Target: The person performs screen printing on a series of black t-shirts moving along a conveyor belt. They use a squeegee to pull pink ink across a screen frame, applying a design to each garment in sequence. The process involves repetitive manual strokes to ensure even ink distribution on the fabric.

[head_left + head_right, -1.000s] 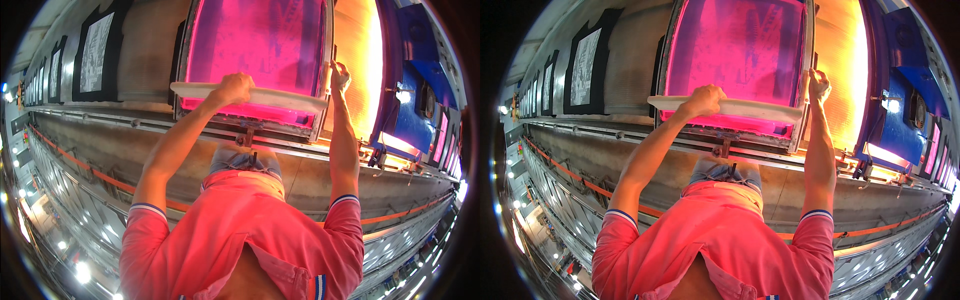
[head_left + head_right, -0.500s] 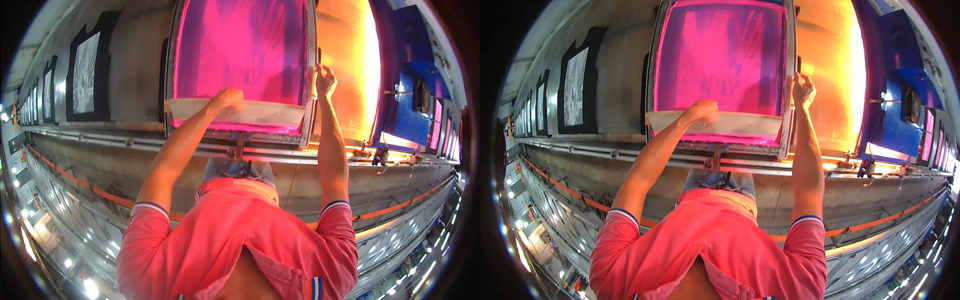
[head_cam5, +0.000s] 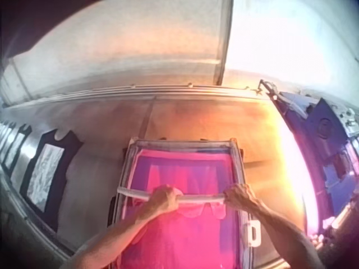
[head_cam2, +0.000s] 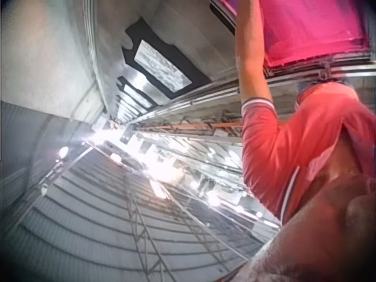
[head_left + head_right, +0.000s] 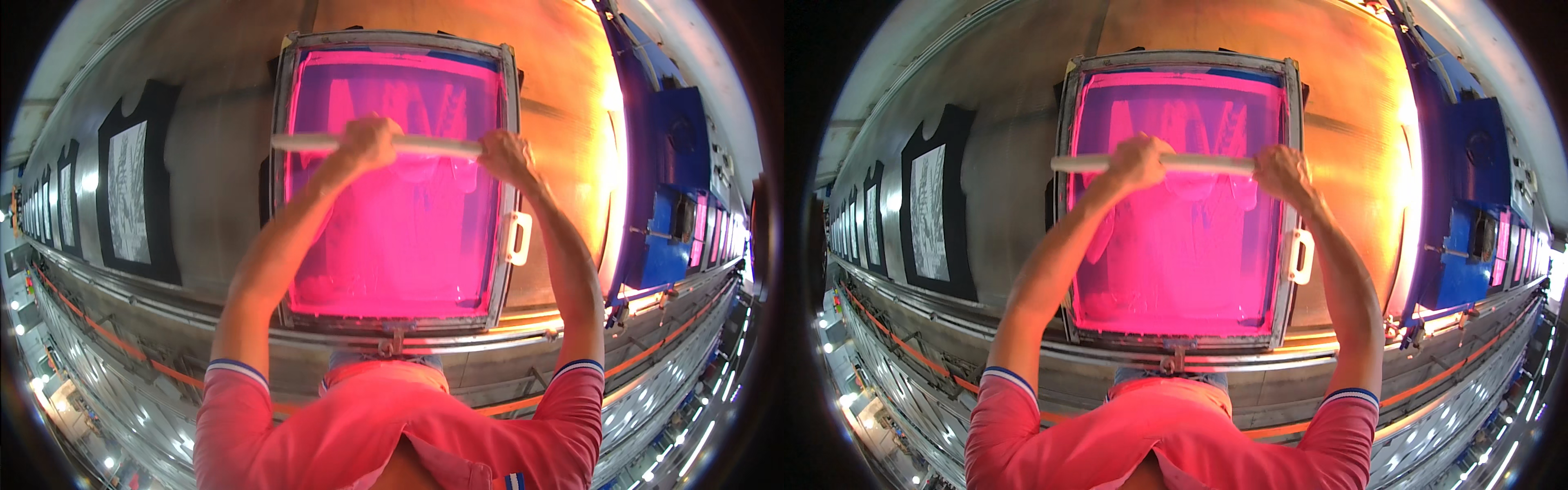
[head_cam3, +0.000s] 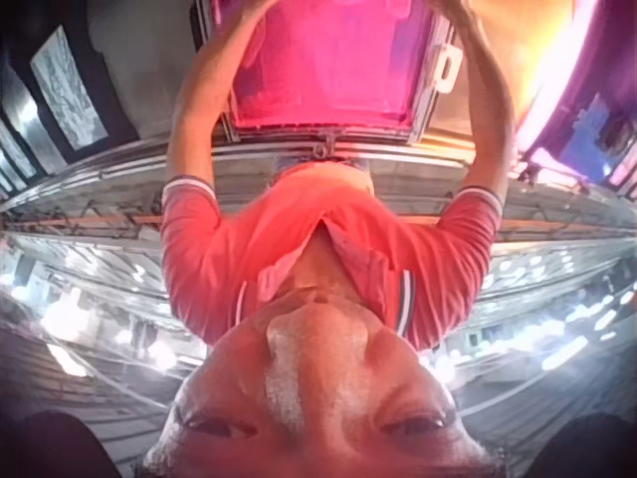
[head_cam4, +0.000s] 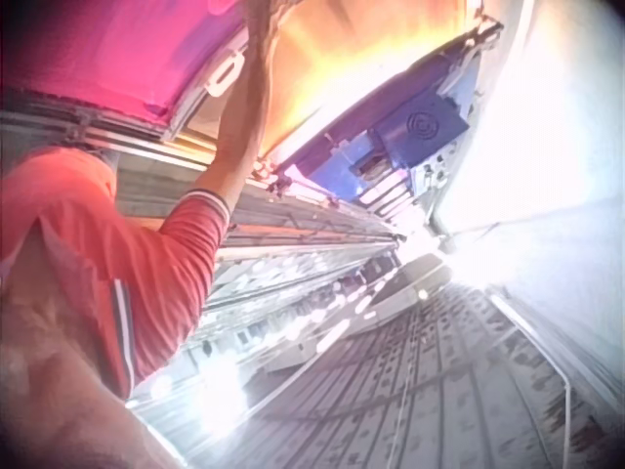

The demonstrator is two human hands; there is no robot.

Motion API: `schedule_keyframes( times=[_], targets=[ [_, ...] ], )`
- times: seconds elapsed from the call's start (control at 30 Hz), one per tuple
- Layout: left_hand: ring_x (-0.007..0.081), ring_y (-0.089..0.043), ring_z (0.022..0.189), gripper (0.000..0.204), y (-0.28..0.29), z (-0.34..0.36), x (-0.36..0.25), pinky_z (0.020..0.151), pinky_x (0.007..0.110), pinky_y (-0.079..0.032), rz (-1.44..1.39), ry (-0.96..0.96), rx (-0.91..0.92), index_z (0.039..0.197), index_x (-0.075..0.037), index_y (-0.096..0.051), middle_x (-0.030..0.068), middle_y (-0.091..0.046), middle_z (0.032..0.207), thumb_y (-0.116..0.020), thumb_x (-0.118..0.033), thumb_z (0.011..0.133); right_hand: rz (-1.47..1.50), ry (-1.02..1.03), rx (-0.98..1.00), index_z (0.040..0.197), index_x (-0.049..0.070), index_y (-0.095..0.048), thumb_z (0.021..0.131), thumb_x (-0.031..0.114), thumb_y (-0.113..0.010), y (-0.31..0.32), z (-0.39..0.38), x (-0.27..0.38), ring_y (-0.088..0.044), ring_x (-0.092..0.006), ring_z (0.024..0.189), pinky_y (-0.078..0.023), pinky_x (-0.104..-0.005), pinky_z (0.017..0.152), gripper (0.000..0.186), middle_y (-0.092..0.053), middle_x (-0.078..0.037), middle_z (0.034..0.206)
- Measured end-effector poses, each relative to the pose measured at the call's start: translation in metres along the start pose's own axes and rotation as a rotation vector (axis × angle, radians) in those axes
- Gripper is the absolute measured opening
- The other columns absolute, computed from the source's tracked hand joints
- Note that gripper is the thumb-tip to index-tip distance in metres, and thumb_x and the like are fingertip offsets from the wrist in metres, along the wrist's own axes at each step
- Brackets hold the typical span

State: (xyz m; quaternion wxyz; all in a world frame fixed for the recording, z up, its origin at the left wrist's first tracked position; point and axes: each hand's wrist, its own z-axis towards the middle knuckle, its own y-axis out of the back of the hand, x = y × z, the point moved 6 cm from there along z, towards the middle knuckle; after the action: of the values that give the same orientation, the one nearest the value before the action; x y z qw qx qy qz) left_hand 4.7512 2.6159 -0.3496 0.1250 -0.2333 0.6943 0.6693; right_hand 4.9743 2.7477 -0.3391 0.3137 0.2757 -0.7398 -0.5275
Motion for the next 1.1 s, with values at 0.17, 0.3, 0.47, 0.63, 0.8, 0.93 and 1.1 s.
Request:
schedule_keyframes(
  times=[0.17,0.3,0.47,0.63,0.8,0.93,1.1],
  targets=[
    [0.0315,-0.074,0.086,0.028,0.076,0.067,0.117,0.081,0.044,-0.059,0.234,0.156,-0.001,0.103,-0.022,-0.079,0.0114,-0.076,0.090,-0.077,-0.034,0.077,-0.029,0.070,-0.165,0.093,0.012,-0.076,0.078,0.022,-0.071,0.035,0.107,-0.033,-0.072,-0.0319,0.080,-0.057,-0.0462,0.073,0.018,-0.073,-0.013,0.085],
    [0.0369,-0.073,0.088,0.033,0.091,0.099,0.156,0.082,0.047,-0.058,0.334,0.144,0.052,0.108,-0.018,-0.078,0.0173,-0.075,0.091,-0.077,-0.029,0.077,-0.038,0.056,-0.210,0.095,0.014,-0.075,0.078,0.019,-0.068,0.049,0.153,-0.046,-0.071,-0.0337,0.087,-0.055,-0.0480,0.077,0.019,-0.073,-0.012,0.088],
    [0.0390,-0.072,0.086,0.036,0.072,0.093,0.149,0.079,0.048,-0.058,0.453,0.189,-0.010,0.111,-0.020,-0.077,0.0195,-0.073,0.091,-0.064,-0.014,0.078,-0.058,0.039,-0.321,0.096,0.015,-0.072,0.081,0.012,-0.063,0.025,0.148,-0.051,-0.069,-0.0318,0.091,-0.055,-0.0456,0.077,0.018,-0.071,-0.007,0.093],
    [0.0367,-0.072,0.087,0.044,0.061,0.054,0.142,0.081,0.048,-0.058,0.439,0.239,-0.079,0.117,-0.022,-0.076,0.0157,-0.074,0.097,-0.061,-0.010,0.077,-0.059,0.056,-0.377,0.098,0.016,-0.070,0.080,0.007,-0.063,0.021,0.115,-0.025,-0.069,-0.0285,0.092,-0.056,-0.0434,0.075,0.021,-0.068,-0.004,0.093],
    [0.0331,-0.073,0.091,0.049,0.035,-0.022,0.120,0.082,0.044,-0.059,0.324,0.177,-0.115,0.120,-0.020,-0.074,0.0108,-0.074,0.104,-0.062,-0.006,0.074,0.008,0.102,-0.377,0.097,0.013,-0.070,0.072,-0.002,-0.066,-0.020,0.031,-0.011,-0.069,-0.0274,0.092,-0.057,-0.0426,0.074,0.029,-0.068,-0.003,0.094],
    [0.0314,-0.073,0.093,0.048,0.010,-0.107,0.094,0.081,0.042,-0.059,0.286,0.140,-0.129,0.118,-0.017,-0.074,0.0093,-0.073,0.111,-0.063,-0.006,0.073,0.008,0.084,-0.296,0.092,0.012,-0.067,0.079,0.004,-0.063,-0.029,-0.049,0.026,-0.068,-0.0243,0.090,-0.056,-0.0413,0.071,0.016,-0.065,-0.003,0.089],
    [0.0312,-0.072,0.101,0.047,-0.022,-0.221,0.062,0.082,0.042,-0.059,0.204,0.108,-0.117,0.115,-0.012,-0.074,0.0101,-0.071,0.120,-0.065,-0.002,0.070,0.032,0.121,-0.266,0.092,0.009,-0.067,0.074,0.002,-0.066,-0.061,-0.157,0.062,-0.066,-0.0253,0.089,-0.056,-0.0410,0.072,0.019,-0.064,-0.005,0.090]
  ],
)
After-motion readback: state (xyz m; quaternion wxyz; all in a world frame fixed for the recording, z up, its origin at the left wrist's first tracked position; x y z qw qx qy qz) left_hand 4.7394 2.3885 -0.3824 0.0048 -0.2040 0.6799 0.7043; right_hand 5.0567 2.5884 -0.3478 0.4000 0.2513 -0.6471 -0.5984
